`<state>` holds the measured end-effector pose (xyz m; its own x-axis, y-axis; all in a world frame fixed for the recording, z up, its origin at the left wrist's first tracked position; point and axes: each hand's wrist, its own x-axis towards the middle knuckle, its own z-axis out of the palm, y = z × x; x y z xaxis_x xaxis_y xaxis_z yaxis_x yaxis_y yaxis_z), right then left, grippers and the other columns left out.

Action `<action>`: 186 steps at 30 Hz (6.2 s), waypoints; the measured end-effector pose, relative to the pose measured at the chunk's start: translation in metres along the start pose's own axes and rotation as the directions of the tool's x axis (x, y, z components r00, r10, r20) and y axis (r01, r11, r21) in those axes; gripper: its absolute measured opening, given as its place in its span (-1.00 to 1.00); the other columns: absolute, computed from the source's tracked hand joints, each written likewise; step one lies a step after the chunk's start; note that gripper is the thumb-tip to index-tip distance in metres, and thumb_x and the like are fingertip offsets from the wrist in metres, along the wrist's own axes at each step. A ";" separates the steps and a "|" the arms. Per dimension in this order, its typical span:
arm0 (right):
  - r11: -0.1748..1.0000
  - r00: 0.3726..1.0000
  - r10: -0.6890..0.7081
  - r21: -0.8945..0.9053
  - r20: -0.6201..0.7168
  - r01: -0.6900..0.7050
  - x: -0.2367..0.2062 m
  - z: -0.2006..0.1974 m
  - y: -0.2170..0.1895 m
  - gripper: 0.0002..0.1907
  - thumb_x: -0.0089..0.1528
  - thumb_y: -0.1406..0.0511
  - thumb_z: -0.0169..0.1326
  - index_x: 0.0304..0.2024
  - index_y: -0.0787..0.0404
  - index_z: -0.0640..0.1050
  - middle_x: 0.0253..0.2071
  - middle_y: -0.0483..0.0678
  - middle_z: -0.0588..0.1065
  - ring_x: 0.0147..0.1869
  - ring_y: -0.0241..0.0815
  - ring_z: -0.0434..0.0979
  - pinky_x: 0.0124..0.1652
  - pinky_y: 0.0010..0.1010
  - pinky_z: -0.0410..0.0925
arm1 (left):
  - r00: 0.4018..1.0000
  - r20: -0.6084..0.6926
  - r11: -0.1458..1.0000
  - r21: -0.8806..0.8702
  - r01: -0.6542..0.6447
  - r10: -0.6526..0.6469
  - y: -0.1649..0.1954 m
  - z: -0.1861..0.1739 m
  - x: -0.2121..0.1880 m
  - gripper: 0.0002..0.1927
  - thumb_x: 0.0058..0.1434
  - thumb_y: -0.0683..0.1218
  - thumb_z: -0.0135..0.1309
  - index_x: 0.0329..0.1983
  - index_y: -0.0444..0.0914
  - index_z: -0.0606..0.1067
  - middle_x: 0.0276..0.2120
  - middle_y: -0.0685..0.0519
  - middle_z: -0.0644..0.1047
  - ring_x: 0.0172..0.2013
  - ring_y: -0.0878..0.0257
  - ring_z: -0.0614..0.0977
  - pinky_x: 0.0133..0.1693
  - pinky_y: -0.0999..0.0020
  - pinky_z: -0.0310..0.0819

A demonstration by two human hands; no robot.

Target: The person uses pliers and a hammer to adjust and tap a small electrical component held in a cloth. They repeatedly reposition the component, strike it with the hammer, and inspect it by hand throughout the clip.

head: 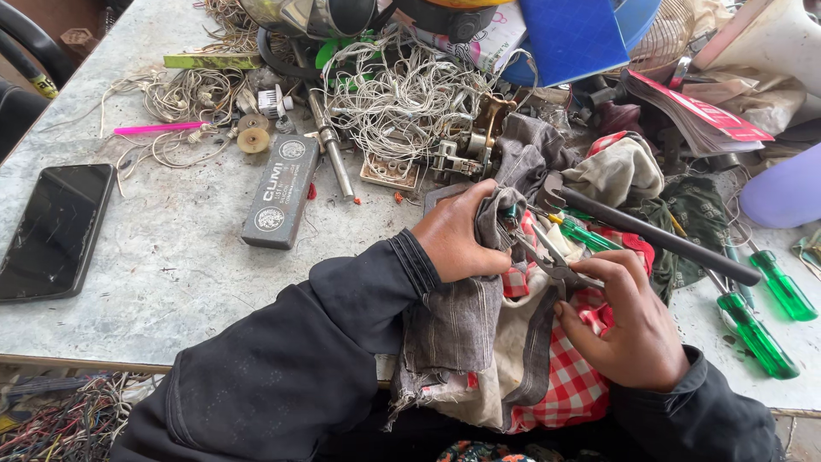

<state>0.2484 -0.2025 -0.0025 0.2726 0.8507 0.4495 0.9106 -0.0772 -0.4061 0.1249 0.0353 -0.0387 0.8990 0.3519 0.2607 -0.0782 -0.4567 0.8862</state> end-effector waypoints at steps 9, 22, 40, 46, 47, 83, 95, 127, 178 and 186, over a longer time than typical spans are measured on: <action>0.987 0.988 0.144 0.060 0.052 -0.147 -0.012 0.007 0.001 -0.50 0.05 0.44 0.15 0.06 0.25 0.44 0.06 0.10 0.37 0.02 -0.04 0.62 -0.05 -0.31 0.50 | 0.991 -0.086 0.995 0.025 -0.101 0.103 0.003 -0.002 0.001 -0.06 -0.17 0.01 0.40 0.28 -0.42 0.33 -0.07 -0.17 0.62 -0.05 0.11 0.69 0.00 0.29 0.56; 0.987 0.986 0.163 -0.020 0.026 -0.162 -0.014 0.011 -0.003 -0.44 -0.02 0.44 0.17 0.07 0.25 0.43 0.03 0.11 0.38 -0.04 0.02 0.59 -0.11 -0.27 0.47 | 0.995 -0.023 0.987 0.126 -0.098 0.101 0.014 -0.007 -0.003 -0.15 -0.15 0.07 0.35 0.21 -0.32 0.35 -0.13 -0.20 0.63 -0.07 -0.03 0.70 -0.05 0.19 0.56; 0.988 0.989 0.149 0.040 -0.001 -0.149 -0.018 0.008 -0.002 -0.62 0.15 0.49 0.13 0.02 0.22 0.45 0.04 0.07 0.42 -0.03 -0.01 0.62 -0.12 -0.33 0.51 | 0.976 0.056 0.929 0.298 -0.218 0.211 0.008 -0.006 -0.006 -0.11 -0.11 0.07 0.36 0.26 -0.35 0.28 -0.06 -0.28 0.56 -0.04 -0.17 0.63 -0.02 0.08 0.53; 0.984 0.986 0.166 0.062 -0.011 -0.165 -0.019 0.010 -0.002 -0.61 0.12 0.47 0.15 0.00 0.22 0.45 0.02 0.07 0.42 -0.07 -0.03 0.65 -0.16 -0.32 0.51 | 0.976 0.060 0.930 0.294 -0.219 0.211 0.014 -0.006 -0.012 -0.11 -0.08 0.06 0.39 0.27 -0.35 0.27 -0.07 -0.26 0.56 -0.06 -0.17 0.63 -0.06 0.08 0.52; 0.987 0.988 0.152 0.058 -0.018 -0.151 -0.019 0.010 -0.002 -0.62 0.13 0.48 0.15 0.01 0.22 0.45 0.02 0.07 0.42 -0.06 -0.03 0.65 -0.15 -0.32 0.51 | 0.975 0.063 0.936 0.271 -0.224 0.215 0.015 -0.006 -0.013 -0.12 -0.07 0.05 0.38 0.27 -0.34 0.28 -0.07 -0.24 0.56 -0.07 -0.16 0.65 -0.06 0.09 0.54; 0.742 0.935 -0.335 -0.579 0.118 0.338 0.039 -0.060 -0.047 -0.40 0.07 0.26 0.19 0.19 0.18 0.51 -0.02 -0.06 0.44 0.09 -0.02 0.43 0.06 -0.13 0.31 | 0.985 -0.174 0.870 -0.486 -0.077 -0.010 0.025 0.013 -0.014 -0.55 0.09 -0.20 0.31 0.02 -0.33 0.42 -0.19 0.08 0.60 -0.21 0.38 0.63 -0.11 0.43 0.59; 0.461 0.857 -0.451 -0.758 0.248 0.462 0.097 -0.042 -0.047 -0.52 0.16 0.27 0.06 0.16 0.16 0.55 -0.17 -0.09 0.48 -0.04 -0.08 0.47 -0.05 -0.19 0.34 | 0.927 -0.367 0.895 -0.435 -0.102 -0.072 -0.009 -0.005 0.009 -0.50 0.05 -0.19 0.31 0.05 -0.31 0.40 -0.19 0.06 0.58 -0.22 0.36 0.64 -0.12 0.41 0.59; 0.687 0.861 0.116 0.586 0.495 -0.430 0.059 0.026 0.046 -0.66 0.33 0.24 -0.02 0.10 0.25 0.52 -0.35 -0.14 0.49 -0.32 -0.36 0.45 -0.33 -0.45 0.41 | 1.000 -0.015 0.799 -0.602 -0.011 0.003 0.014 0.010 -0.011 -0.53 0.13 -0.29 0.21 0.11 -0.28 0.38 -0.09 0.10 0.54 -0.07 0.40 0.57 0.04 0.41 0.52; 0.967 0.937 -0.069 0.254 0.343 -0.022 0.053 0.002 0.020 -0.41 0.06 0.13 0.27 0.06 0.19 0.39 -0.05 0.04 0.38 0.03 -0.02 0.53 -0.07 -0.22 0.39 | 0.960 -0.102 0.962 -0.056 -0.269 0.262 0.016 -0.010 -0.010 0.39 0.04 -0.30 0.35 0.61 -0.10 -0.45 0.39 -0.31 0.26 0.30 0.09 0.51 0.24 0.20 0.60; 0.959 0.894 -0.010 0.258 0.449 -0.119 0.059 0.005 0.030 -0.25 -0.13 0.01 0.44 -0.04 0.21 0.42 -0.21 0.01 0.41 -0.13 -0.07 0.50 -0.13 -0.27 0.38 | 0.902 -0.060 0.898 0.148 -0.416 0.428 0.017 -0.009 -0.011 -0.23 0.06 -0.21 0.45 0.13 -0.20 0.13 0.15 -0.20 0.37 0.09 0.14 0.51 0.16 0.21 0.51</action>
<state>0.2899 -0.1522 0.0078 0.0949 0.9943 0.0488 0.7605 -0.0408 -0.6481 0.1101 0.0313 -0.0229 0.7516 0.1712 0.6370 -0.3802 -0.6766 0.6305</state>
